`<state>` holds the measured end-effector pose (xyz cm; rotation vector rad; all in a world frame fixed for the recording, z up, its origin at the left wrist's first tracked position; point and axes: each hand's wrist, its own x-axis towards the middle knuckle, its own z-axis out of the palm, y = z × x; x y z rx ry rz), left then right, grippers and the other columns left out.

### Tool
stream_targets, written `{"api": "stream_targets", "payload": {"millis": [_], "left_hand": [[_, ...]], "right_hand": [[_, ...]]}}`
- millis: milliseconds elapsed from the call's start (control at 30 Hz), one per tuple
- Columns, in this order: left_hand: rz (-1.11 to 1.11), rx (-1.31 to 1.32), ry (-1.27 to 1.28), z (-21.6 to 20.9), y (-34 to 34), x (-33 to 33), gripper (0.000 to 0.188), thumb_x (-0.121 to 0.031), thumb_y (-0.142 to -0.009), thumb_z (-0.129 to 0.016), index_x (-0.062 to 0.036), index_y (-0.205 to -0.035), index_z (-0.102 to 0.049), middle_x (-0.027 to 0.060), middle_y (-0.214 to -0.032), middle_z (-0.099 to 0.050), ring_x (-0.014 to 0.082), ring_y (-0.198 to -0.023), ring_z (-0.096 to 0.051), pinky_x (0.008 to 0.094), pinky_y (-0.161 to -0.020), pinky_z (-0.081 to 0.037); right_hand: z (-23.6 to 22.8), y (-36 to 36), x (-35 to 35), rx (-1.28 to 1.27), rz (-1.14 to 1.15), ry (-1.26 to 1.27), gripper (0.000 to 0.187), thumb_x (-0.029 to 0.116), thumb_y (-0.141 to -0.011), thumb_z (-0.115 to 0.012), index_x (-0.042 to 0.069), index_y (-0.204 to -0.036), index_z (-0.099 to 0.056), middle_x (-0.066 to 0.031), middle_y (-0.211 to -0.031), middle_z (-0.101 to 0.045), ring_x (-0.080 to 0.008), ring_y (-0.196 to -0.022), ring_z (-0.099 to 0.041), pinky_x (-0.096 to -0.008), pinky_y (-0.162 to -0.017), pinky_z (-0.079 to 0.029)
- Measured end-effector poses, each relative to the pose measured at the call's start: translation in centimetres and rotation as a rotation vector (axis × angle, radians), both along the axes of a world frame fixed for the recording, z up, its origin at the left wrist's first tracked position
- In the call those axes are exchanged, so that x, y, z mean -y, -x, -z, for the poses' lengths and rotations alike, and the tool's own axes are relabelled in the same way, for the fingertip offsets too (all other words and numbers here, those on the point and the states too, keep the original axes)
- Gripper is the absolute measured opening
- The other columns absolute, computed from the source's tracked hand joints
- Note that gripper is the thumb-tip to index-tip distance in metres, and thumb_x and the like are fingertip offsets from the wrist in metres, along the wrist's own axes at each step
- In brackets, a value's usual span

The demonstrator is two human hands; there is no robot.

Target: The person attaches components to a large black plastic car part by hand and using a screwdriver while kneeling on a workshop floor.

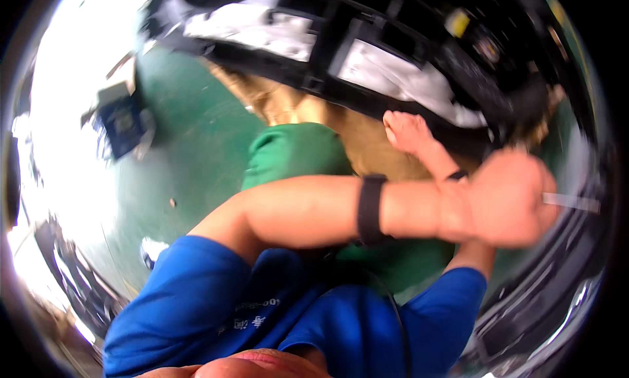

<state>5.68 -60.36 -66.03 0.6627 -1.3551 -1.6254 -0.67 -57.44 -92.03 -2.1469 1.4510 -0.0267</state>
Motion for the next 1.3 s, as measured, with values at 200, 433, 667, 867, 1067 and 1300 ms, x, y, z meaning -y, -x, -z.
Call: {"api": "stream_targets", "payload": {"millis": [200,433,667,867,1067,1300], "left_hand": [[0.008,0.102,0.231,-0.1,-1.3,7.0,0.025,-0.019,-0.086,-0.055,-0.0067,-0.065,-0.06,0.0085,-0.056,-0.055,0.0223,-0.05,-0.05,0.0348,-0.048,-0.039],[0.01,-0.351,-0.643,-1.2,-0.6,7.3,0.032,-0.019,-0.092,-0.057,-0.0155,-0.065,-0.04,0.0019,-0.058,-0.048,0.0105,-0.045,-0.035,0.0254,-0.041,-0.026],[0.048,-0.279,-0.51,-0.6,2.1,5.1,0.036,-0.02,-0.092,-0.057,-0.015,-0.063,-0.037,0.0018,-0.057,-0.042,0.0103,-0.044,-0.033,0.0249,-0.04,-0.025],[0.431,-0.381,-0.623,1.9,2.0,6.7,0.027,-0.012,-0.093,-0.053,-0.0067,-0.069,-0.043,0.0076,-0.064,-0.043,0.0177,-0.056,-0.04,0.0298,-0.049,-0.03],[0.508,-0.396,-0.662,1.6,2.2,5.9,0.029,-0.013,-0.094,-0.052,-0.0053,-0.069,-0.04,0.0087,-0.069,-0.044,0.0165,-0.059,-0.036,0.029,-0.052,-0.027],[0.435,-0.325,-0.655,1.1,2.1,6.2,0.031,-0.013,-0.095,-0.051,-0.0053,-0.068,-0.039,0.0086,-0.068,-0.043,0.0164,-0.059,-0.036,0.0288,-0.052,-0.027]], "right_hand": [[0.7,5.3,-6.8,0.112,0.26,0.026,0.021,0.016,-0.082,-0.064,0.006,-0.098,-0.056,-0.0142,-0.092,-0.06,-0.0347,-0.09,-0.06,-0.0444,-0.078,-0.049],[2.8,10.1,-22.7,-0.356,1.355,-0.143,0.041,0.033,-0.085,-0.066,0.001,-0.11,-0.06,-0.0217,-0.104,-0.065,-0.0397,-0.103,-0.061,-0.045,-0.09,-0.049],[2.4,7.6,-34.1,-0.766,1.867,-0.179,0.056,0.045,-0.085,-0.061,0.001,-0.12,-0.057,-0.0252,-0.114,-0.061,-0.0413,-0.115,-0.054,-0.0499,-0.098,-0.043],[5.5,6.0,-41.5,-0.003,2.014,-0.33,0.06,0.053,-0.079,-0.071,-0.001,-0.104,-0.071,-0.0163,-0.099,-0.072,-0.0297,-0.093,-0.069,-0.0366,-0.085,-0.052],[0.6,7.2,-36.5,0.721,1.916,-0.017,0.042,0.034,-0.083,-0.071,-0.001,-0.106,-0.069,-0.0115,-0.099,-0.072,-0.0224,-0.087,-0.069,-0.0324,-0.075,-0.052],[-10.6,3.4,-18.4,-0.002,1.557,-0.285,0.027,0.023,-0.086,-0.057,-0.004,-0.09,-0.062,-0.0276,-0.088,-0.065,-0.0416,-0.081,-0.066,-0.0481,-0.075,-0.052]]}}
